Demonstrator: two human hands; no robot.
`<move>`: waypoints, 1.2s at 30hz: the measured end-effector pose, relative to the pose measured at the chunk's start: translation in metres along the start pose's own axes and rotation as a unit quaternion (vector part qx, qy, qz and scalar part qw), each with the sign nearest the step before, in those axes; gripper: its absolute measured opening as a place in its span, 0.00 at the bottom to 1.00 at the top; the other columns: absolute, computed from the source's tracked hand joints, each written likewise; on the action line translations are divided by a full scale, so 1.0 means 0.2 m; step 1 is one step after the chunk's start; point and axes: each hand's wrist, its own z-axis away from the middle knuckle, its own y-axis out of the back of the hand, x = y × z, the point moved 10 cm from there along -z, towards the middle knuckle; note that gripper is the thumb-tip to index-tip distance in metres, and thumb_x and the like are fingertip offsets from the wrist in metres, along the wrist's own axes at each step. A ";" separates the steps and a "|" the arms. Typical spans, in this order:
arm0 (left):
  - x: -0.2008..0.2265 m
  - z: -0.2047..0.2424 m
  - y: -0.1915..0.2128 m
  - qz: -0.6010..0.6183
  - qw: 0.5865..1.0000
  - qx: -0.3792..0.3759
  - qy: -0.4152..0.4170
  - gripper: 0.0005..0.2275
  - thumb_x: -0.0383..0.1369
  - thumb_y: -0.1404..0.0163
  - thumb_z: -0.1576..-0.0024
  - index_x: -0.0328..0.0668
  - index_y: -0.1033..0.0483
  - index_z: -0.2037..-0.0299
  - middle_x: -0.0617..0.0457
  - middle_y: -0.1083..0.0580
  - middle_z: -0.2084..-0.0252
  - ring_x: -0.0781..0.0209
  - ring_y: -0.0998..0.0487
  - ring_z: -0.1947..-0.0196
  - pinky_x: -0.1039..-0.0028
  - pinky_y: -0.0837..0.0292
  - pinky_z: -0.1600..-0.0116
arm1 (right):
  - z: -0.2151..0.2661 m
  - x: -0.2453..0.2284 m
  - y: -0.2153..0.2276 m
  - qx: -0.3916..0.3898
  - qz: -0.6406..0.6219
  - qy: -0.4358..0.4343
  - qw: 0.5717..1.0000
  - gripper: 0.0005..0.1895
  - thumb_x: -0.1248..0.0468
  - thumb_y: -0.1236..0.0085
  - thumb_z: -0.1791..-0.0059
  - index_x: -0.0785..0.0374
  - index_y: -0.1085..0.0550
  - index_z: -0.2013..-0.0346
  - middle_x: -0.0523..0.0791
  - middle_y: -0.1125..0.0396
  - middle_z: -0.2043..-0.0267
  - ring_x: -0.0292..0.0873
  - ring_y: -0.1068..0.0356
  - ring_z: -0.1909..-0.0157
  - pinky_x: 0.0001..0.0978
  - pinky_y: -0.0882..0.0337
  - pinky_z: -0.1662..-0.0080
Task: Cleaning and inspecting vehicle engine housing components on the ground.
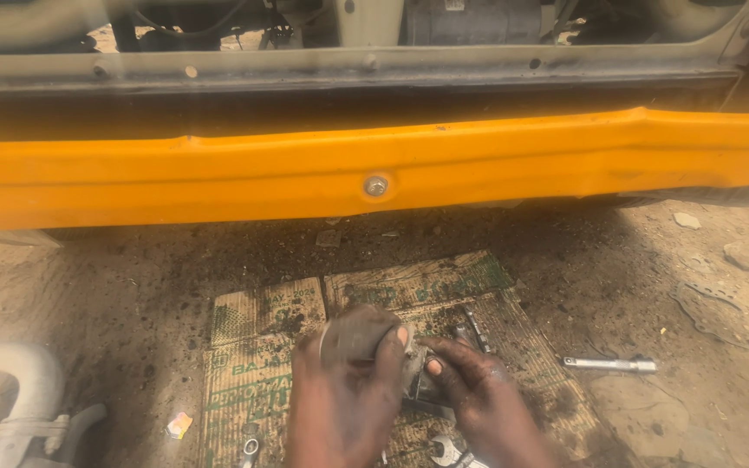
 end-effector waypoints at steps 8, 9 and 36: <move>-0.02 0.10 0.10 0.105 0.976 0.185 -0.046 0.07 0.27 0.49 0.47 0.39 0.21 0.60 0.47 0.17 0.70 0.60 0.11 0.71 0.73 0.15 0.66 | 0.04 -0.01 0.01 0.035 0.036 -0.070 0.996 0.21 0.61 0.51 0.48 0.56 0.24 0.41 0.46 0.22 0.59 0.38 0.20 0.55 0.32 0.19 0.48; -0.01 0.10 0.11 0.104 0.976 0.185 -0.045 0.07 0.27 0.49 0.47 0.39 0.21 0.60 0.47 0.17 0.70 0.60 0.11 0.71 0.73 0.15 0.66 | 0.04 0.00 0.00 0.034 0.035 -0.070 0.996 0.21 0.61 0.51 0.48 0.56 0.24 0.41 0.46 0.22 0.59 0.38 0.20 0.55 0.32 0.19 0.48; -0.21 0.05 -0.02 0.141 0.977 0.160 0.026 0.08 0.28 0.48 0.45 0.32 0.21 0.59 0.42 0.19 0.67 0.54 0.11 0.66 0.69 0.14 0.62 | -0.02 -0.02 -0.03 0.052 0.089 0.003 0.995 0.19 0.62 0.50 0.49 0.55 0.22 0.44 0.44 0.26 0.56 0.41 0.22 0.52 0.37 0.20 0.49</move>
